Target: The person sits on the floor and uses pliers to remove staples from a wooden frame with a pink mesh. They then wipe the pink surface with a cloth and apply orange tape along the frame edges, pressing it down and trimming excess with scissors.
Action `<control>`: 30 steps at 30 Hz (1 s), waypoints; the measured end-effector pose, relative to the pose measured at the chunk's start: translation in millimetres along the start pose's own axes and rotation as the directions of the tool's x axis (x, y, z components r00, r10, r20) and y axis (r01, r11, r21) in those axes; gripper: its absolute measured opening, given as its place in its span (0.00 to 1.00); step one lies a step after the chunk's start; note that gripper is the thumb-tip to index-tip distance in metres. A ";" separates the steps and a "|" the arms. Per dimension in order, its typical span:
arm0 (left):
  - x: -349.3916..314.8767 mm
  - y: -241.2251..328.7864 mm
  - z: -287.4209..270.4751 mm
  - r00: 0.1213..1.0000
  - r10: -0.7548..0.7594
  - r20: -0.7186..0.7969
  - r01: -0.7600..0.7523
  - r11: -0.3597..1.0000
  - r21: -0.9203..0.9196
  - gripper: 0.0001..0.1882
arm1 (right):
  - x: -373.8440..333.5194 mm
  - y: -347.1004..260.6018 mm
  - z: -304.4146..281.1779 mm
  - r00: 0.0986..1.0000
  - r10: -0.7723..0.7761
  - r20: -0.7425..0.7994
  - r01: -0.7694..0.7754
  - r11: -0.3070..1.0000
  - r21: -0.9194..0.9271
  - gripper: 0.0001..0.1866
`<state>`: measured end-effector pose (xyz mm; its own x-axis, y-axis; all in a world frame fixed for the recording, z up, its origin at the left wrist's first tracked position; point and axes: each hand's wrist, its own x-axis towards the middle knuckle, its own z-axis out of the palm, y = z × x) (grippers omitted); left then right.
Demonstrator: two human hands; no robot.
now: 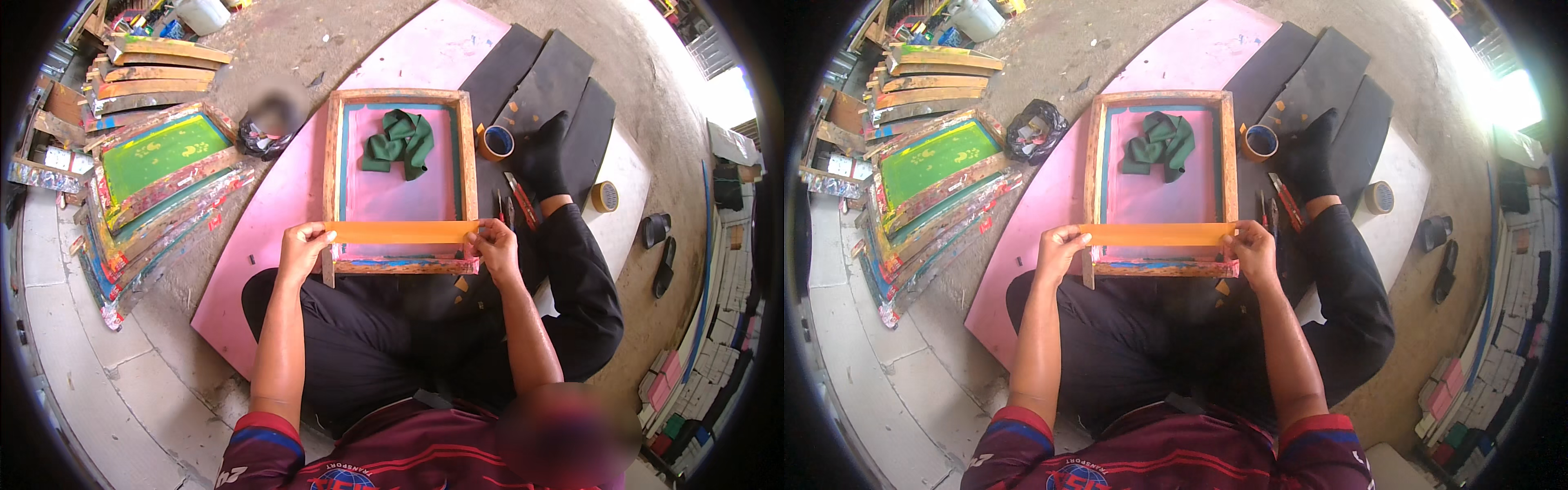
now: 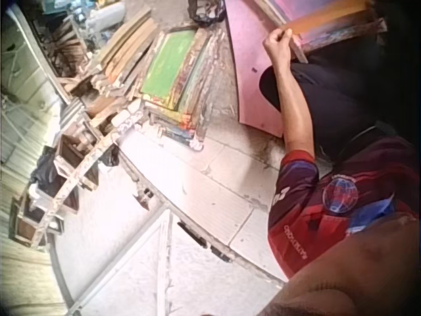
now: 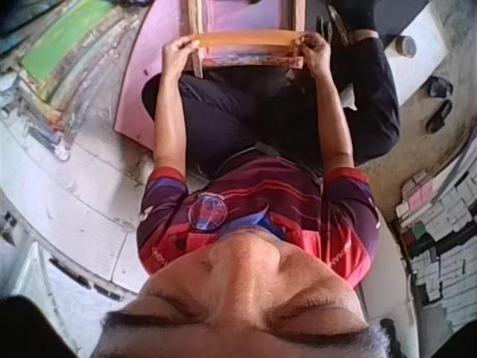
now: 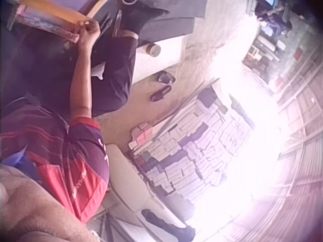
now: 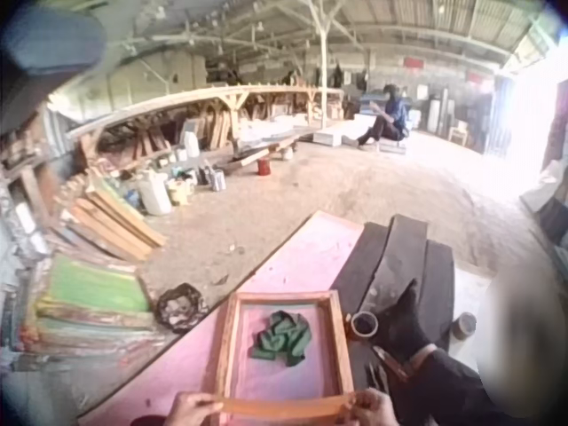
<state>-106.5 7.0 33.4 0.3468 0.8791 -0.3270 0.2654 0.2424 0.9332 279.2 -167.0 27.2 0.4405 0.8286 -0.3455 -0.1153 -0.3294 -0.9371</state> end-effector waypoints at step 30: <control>-14.4 15.0 25.4 0.945 0.288 0.154 -0.281 0.479 0.831 0.04 | -14.2 1.4 13.9 0.966 -0.246 0.075 0.222 0.648 -0.729 0.08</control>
<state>-84.7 -12.5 48.3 0.5426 0.8376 -0.0636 0.7777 -0.4722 0.4151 260.4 -172.9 30.1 0.3870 0.9158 -0.1071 0.6719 -0.3596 -0.6475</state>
